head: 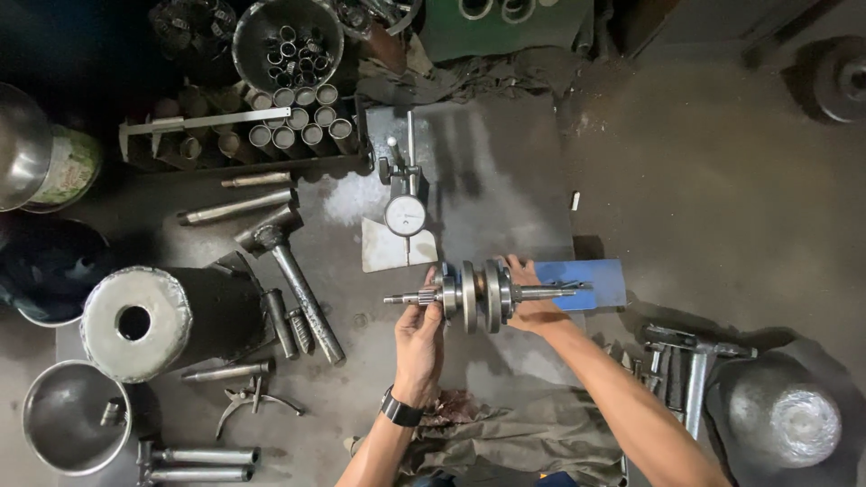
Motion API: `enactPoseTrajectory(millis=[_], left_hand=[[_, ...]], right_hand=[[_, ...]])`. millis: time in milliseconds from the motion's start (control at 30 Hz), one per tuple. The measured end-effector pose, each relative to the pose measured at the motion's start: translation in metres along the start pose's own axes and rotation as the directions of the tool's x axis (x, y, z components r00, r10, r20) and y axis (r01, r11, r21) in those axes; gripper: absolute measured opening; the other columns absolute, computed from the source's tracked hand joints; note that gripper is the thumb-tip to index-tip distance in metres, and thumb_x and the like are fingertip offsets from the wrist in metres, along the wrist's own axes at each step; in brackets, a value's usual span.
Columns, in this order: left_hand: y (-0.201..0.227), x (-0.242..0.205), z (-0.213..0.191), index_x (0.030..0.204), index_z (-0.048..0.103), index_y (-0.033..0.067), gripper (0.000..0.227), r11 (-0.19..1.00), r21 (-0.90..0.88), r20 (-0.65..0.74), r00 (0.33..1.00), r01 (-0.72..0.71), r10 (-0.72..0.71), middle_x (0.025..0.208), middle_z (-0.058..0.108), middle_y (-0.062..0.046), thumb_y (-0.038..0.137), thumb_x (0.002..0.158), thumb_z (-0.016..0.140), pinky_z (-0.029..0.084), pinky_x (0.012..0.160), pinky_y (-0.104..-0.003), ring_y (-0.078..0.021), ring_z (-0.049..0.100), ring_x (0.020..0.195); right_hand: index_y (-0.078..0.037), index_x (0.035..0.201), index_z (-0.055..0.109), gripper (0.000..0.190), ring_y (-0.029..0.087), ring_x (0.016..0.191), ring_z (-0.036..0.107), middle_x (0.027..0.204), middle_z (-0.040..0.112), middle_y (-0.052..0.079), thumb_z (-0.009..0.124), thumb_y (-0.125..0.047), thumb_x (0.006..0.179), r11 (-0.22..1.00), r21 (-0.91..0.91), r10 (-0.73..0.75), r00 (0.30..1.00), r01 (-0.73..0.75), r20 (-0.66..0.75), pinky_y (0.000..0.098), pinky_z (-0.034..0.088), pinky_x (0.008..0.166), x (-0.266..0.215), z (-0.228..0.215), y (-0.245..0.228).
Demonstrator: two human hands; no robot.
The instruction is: The person places a crankshaft on a blue V-block stand and uses a dial indicator to measure the runout of the crankshaft journals. They rotate the crankshaft by hand while observing the dial indicator's needle movement to check for alignment or wear.
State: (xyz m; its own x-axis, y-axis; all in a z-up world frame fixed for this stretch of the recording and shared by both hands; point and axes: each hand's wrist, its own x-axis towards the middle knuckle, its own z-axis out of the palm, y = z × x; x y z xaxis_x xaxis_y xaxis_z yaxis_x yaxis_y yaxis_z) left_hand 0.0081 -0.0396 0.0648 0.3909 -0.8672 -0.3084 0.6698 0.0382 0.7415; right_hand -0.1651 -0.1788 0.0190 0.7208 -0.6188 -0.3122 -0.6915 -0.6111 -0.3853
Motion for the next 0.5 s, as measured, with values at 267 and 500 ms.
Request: enactPoseTrajectory(millis=[267,500], left_hand=[[0.010,-0.003,0.006,0.149,0.048,-0.0035,0.053,0.999,0.029,-0.016,0.999,0.043,-0.043,0.159,0.047,-0.011,0.012,0.100,0.061,0.034,0.119,-0.038,-0.0199,0.047,0.141],[0.006,-0.002,0.000,0.145,0.054,-0.0004,0.049,0.995,-0.101,0.009,1.000,0.027,-0.026,0.160,0.045,-0.010,0.018,0.100,0.064,0.036,0.118,-0.042,-0.0214,0.047,0.142]], right_hand=[[-0.013,0.126,0.062,0.056,0.035,0.128,0.048,0.136,0.056,0.012,0.076,-0.036,0.077,0.992,0.089,0.077,0.992,-0.086,0.101,0.0552,0.043,0.104,-0.003,-0.030,-0.018],[-0.009,0.128,0.060,0.068,0.039,0.125,0.044,0.136,0.053,0.018,0.084,-0.032,0.069,0.998,0.058,-0.007,0.999,0.010,-0.040,0.0631,0.037,0.102,0.001,0.001,0.003]])
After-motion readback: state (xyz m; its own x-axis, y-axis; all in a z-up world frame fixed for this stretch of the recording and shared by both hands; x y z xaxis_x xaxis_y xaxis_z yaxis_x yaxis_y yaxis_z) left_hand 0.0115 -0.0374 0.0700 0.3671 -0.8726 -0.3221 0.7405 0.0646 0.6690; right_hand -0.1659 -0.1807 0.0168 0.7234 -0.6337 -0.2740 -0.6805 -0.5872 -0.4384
